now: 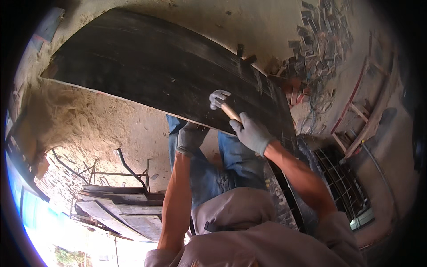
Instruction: The person uses a hammer to repeatedly strike and pry apart large dark wooden panels in a cluttered workshop. They lift and reposition the panels, then continue hammering to break them into smaller pieces.
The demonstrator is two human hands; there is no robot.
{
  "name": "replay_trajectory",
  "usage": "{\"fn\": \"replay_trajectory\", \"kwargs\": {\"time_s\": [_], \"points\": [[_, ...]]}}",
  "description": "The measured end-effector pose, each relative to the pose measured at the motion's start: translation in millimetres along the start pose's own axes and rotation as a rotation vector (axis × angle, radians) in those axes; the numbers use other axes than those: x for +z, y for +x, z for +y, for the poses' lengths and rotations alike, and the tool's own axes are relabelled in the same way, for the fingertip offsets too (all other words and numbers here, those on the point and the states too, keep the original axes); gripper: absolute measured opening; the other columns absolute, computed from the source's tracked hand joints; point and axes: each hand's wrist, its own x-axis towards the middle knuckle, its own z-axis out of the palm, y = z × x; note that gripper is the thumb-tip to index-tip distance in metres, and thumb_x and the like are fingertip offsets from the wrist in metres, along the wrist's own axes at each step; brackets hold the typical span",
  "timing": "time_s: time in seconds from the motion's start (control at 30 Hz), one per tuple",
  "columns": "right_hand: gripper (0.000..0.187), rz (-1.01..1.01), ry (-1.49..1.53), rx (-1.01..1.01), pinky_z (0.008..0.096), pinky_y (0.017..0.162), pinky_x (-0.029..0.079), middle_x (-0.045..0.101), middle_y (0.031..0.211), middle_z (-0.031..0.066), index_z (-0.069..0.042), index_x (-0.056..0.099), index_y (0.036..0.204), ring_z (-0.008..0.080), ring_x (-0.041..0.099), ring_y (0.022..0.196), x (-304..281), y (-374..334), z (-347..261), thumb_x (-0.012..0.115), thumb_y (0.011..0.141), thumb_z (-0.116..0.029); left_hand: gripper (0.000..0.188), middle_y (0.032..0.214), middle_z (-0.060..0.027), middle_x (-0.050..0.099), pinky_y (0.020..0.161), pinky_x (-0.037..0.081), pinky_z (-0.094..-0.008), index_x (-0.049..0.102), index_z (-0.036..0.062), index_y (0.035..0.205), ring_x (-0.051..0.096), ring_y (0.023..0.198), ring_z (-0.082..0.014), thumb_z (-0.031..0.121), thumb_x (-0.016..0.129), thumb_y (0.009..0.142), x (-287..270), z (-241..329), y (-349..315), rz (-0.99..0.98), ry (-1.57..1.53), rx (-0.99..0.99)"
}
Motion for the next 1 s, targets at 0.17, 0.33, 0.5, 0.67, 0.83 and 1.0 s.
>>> {"fn": "replay_trajectory", "kwargs": {"time_s": [0.17, 0.33, 0.5, 0.67, 0.83, 1.0], "points": [[0.04, 0.232, 0.013, -0.139, 0.0477, 0.061, 0.051, 0.063, 0.08, 0.0263, 0.0, 0.05, 0.09, 0.0469, 0.064, 0.076, -1.1, -25.1, -15.7, 0.06, 0.098, -0.038, 0.036, 0.12, -0.0082, 0.069, 0.092, 0.054, -0.0323, 0.063, 0.0048, 0.124, 0.067, 0.108, -0.0215, 0.019, 0.069, 0.092, 9.3, -24.6, 13.1, 0.023, -0.528, -0.228], [0.036, 0.098, 0.226, -0.005, 0.0492, 0.06, 0.042, 0.053, 0.071, 0.0247, 0.0, 0.05, 0.089, 0.0449, 0.049, 0.063, 49.5, -20.0, 14.9, 0.06, 0.099, -0.034, 0.032, 0.125, -0.0093, 0.065, 0.095, 0.054, -0.0363, 0.059, 0.0056, 0.128, 0.066, 0.108, -0.0241, 0.014, 0.057, 0.098, 9.9, -1.8, 26.9, 0.087, -1.22, -0.624], [0.037, 0.329, 0.266, -0.035, 0.0485, 0.064, 0.046, 0.057, 0.074, 0.0249, 0.0, 0.054, 0.09, 0.0464, 0.055, 0.068, 73.2, -34.0, 19.7, 0.058, 0.099, -0.036, 0.02, 0.106, -0.0116, 0.068, 0.08, 0.059, -0.0374, 0.065, 0.0016, 0.113, 0.068, 0.094, -0.024, 0.01, 0.055, 0.097, 3.0, -22.1, 18.7, 0.141, -1.03, -0.541], [0.04, -0.056, 0.713, 0.321, 0.0361, 0.048, 0.042, 0.051, 0.061, 0.0031, -0.005, 0.056, 0.089, 0.0128, 0.052, 0.054, 49.9, -24.5, 19.0, 0.06, 0.099, -0.044, 0.029, 0.111, -0.0142, 0.067, 0.081, 0.055, -0.0295, 0.063, -0.0016, 0.124, 0.066, 0.096, -0.0207, 0.011, 0.058, 0.099, -44.6, -12.7, -8.1, 0.564, -0.419, -0.501], [0.044, -0.055, 0.538, 0.281, 0.0419, 0.053, 0.047, 0.055, 0.063, 0.0145, -0.004, 0.052, 0.087, 0.031, 0.055, 0.055, 47.1, -17.5, 33.3, 0.051, 0.102, -0.046, 0.095, 0.16, -0.01, 0.029, 0.118, 0.021, -0.0504, 0.023, 0.0166, 0.158, 0.035, 0.142, -0.0305, 0.08, 0.042, 0.089, -139.2, 102.0, 44.6, 0.587, -0.615, -0.206], [0.041, 0.154, 0.318, -0.087, 0.038, 0.053, 0.048, 0.06, 0.064, 0.0096, -0.005, 0.058, 0.099, 0.0231, 0.061, 0.057, -10.0, -20.6, 17.5, 0.052, 0.102, -0.045, 0.074, 0.137, -0.009, 0.058, 0.109, 0.044, -0.0462, 0.042, 0.0116, 0.149, 0.056, 0.125, -0.0254, 0.067, 0.036, 0.1, -184.8, 240.5, 101.3, 0.337, -0.761, -0.005]]}}
